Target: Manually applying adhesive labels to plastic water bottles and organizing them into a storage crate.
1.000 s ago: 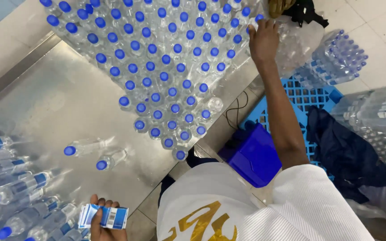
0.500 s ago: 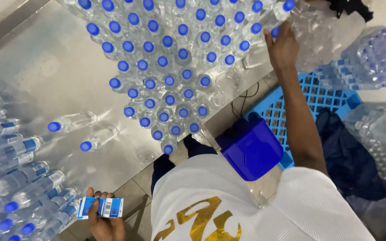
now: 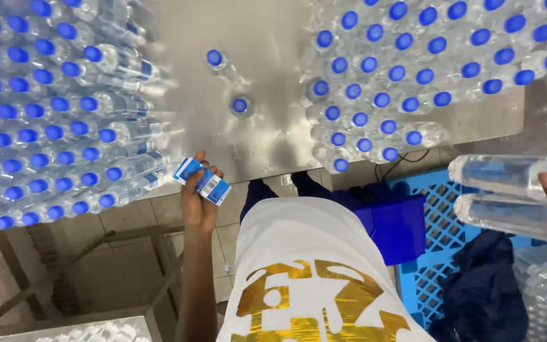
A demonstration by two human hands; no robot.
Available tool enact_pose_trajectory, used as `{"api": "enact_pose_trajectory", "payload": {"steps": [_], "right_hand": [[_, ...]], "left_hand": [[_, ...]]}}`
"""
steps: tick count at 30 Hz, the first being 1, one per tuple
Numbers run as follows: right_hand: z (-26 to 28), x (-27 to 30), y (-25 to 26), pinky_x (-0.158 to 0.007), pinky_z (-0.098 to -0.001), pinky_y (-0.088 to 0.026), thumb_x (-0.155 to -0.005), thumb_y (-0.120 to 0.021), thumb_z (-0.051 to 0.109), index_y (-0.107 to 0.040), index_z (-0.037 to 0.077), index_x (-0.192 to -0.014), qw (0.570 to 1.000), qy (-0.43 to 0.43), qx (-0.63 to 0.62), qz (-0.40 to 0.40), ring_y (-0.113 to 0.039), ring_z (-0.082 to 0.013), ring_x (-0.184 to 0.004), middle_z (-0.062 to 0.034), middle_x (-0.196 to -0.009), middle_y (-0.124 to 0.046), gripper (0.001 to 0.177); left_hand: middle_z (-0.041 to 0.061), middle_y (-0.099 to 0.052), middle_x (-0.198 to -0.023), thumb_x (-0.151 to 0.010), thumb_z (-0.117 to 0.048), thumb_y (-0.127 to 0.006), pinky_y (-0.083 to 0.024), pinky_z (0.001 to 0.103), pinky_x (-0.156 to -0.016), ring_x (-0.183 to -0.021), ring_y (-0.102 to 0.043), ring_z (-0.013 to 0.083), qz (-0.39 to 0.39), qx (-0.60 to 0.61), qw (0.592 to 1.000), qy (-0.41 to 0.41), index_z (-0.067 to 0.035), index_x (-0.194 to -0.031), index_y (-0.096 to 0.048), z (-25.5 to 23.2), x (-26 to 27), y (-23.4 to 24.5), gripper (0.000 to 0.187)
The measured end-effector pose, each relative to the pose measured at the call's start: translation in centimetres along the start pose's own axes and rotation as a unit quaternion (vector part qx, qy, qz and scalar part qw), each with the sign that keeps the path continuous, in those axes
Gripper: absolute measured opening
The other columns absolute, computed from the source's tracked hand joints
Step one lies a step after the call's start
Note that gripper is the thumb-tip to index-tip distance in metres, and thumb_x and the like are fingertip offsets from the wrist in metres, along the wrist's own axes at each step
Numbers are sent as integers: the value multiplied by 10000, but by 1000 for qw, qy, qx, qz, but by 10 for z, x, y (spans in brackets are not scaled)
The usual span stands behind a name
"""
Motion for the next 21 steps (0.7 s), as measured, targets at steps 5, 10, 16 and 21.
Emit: {"api": "enact_pose_trajectory", "payload": {"steps": [5,10,16,21], "right_hand": [[145,86,-60,-1017,-477,-359,-1117,-624,380,-610,-74,-1458,969,235,64,-24,-511,-321,-1128,-205,-1248,-585,568],[385,262,-191,-689,-339,-568,-1024,-788,715,-782,162,-1275,745,497,391,-213,-763,-181,-869,2,-1045,-752,607],[484,228,-382,-620,-404,-609,-1058,-821,627,-698,87,-1103,712,643,226,-168,-756,-281,-700,-53,-759,-644,555],[516,166,-477,-622,-476,-623,-1083,-745,670,-604,103,-1071,723,618,256,-174,-767,-294,-767,-68,-795,-681,584]], "left_hand": [[29,-633,-1027,-935,-119,-766,-553,333,-906,-942,-669,183,14,7,1000,-2,6,-1473,-608,-31,-6,42,574],[49,-668,-1003,-894,-130,-780,-584,331,-848,-895,-701,212,-19,5,1000,12,14,-1485,-612,-59,2,84,631],[69,-657,-1066,-999,-67,-685,-658,451,-962,-998,-745,218,48,27,998,-22,31,-1460,-637,-88,15,104,474],[84,-631,-1105,-999,-76,-651,-651,457,-1003,-1021,-745,221,40,22,999,-16,40,-1483,-631,-88,24,127,498]]}}
Point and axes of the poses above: each hand's wrist, its own x-axis away from the middle knuckle, its own y-axis out of the back of the hand, z = x × y, the point moved 10 cm from there along -x, towards the middle knuckle
